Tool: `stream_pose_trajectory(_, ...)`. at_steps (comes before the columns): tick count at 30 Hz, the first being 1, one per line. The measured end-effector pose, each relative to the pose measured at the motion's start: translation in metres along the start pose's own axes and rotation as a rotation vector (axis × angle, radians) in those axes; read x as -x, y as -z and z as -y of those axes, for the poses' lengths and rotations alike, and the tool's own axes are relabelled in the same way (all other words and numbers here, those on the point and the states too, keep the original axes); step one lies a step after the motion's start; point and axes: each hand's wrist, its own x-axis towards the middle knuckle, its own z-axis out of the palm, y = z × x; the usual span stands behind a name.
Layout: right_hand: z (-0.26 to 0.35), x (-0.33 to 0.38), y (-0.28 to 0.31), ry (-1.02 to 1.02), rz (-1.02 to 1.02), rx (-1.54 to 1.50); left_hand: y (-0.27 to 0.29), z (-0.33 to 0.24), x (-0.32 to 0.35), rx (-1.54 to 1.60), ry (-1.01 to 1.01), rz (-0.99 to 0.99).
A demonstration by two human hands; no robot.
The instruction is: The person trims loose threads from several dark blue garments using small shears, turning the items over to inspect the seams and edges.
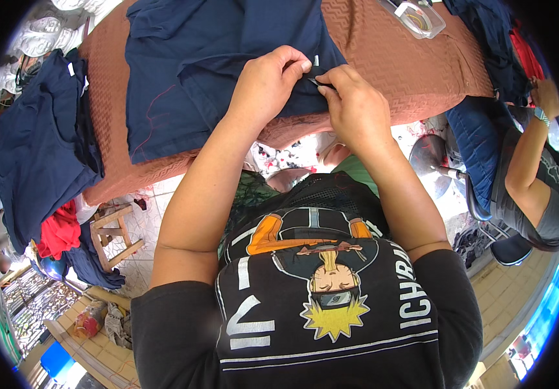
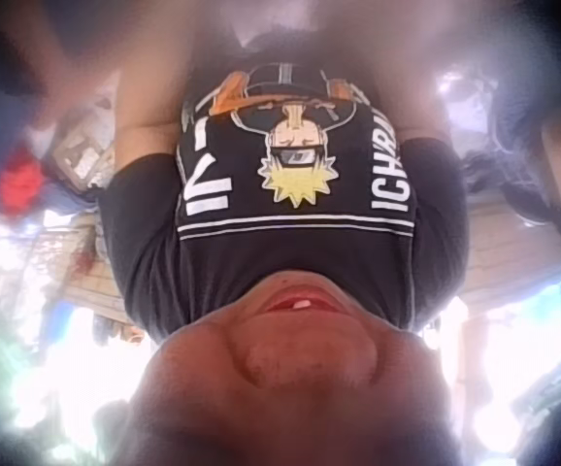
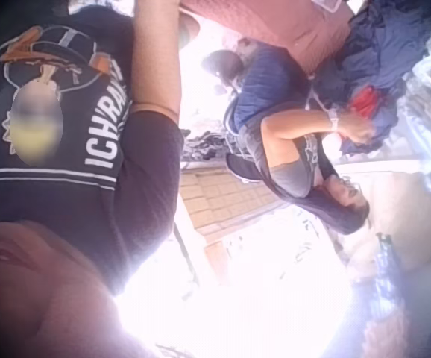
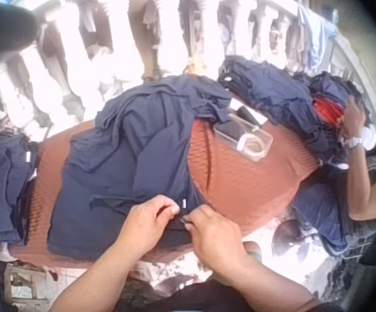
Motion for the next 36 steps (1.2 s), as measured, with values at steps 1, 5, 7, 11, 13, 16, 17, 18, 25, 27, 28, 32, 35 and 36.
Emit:
stream_pose_trajectory(1, -0.002, 0.000, 0.000, 0.002, 0.004, -0.017, 0.000, 0.001, 0.000, 0.027, -0.004, -0.003)
stream_pose_trajectory(5, -0.009, 0.002, 0.003, -0.035, -0.037, -0.085, 0.000, 0.000, -0.003, 0.130, 0.032, 0.009)
stream_pose_trajectory(7, -0.010, 0.001, 0.002, -0.018, -0.063, -0.082, 0.000, 0.000, -0.003, 0.162, 0.053, 0.012)
stream_pose_trajectory(11, -0.006, -0.005, -0.001, 0.007, -0.070, -0.079, 0.005, 0.001, -0.001, 0.127, 0.016, 0.017)
stream_pose_trajectory(13, -0.005, -0.007, -0.001, 0.022, -0.046, -0.048, 0.013, -0.002, 0.005, 0.038, -0.067, -0.004)
stream_pose_trajectory(16, -0.011, -0.014, 0.006, 0.050, -0.094, -0.027, 0.071, -0.035, 0.019, 0.330, -0.287, 0.487)
stream_pose_trajectory(17, -0.016, -0.016, 0.010, 0.056, -0.123, -0.018, 0.089, -0.041, 0.021, 0.361, -0.319, 0.541)
stream_pose_trajectory(18, -0.017, -0.019, 0.016, 0.022, -0.135, -0.035, 0.105, -0.048, 0.026, 0.386, -0.350, 0.590)
stream_pose_trajectory(25, -0.012, -0.027, 0.012, -0.081, -0.091, -0.358, 0.049, -0.021, 0.048, -0.288, -0.197, 0.104)
stream_pose_trajectory(27, -0.005, -0.025, 0.006, -0.072, -0.032, -0.319, 0.029, -0.001, 0.059, -0.444, -0.352, -0.016)
stream_pose_trajectory(28, -0.003, -0.024, 0.004, -0.066, -0.002, -0.301, 0.026, 0.005, 0.063, -0.453, -0.374, -0.031)
stream_pose_trajectory(32, -0.020, -0.024, -0.006, -0.023, 0.138, -0.303, 0.062, -0.020, 0.079, -0.123, -0.119, 0.213)
stream_pose_trajectory(35, -0.025, -0.027, -0.006, -0.054, 0.186, -0.319, 0.106, -0.040, 0.101, -0.124, 0.093, 0.835)
stream_pose_trajectory(36, -0.025, -0.028, -0.005, -0.062, 0.206, -0.327, 0.110, -0.048, 0.106, -0.224, 0.129, 0.806)
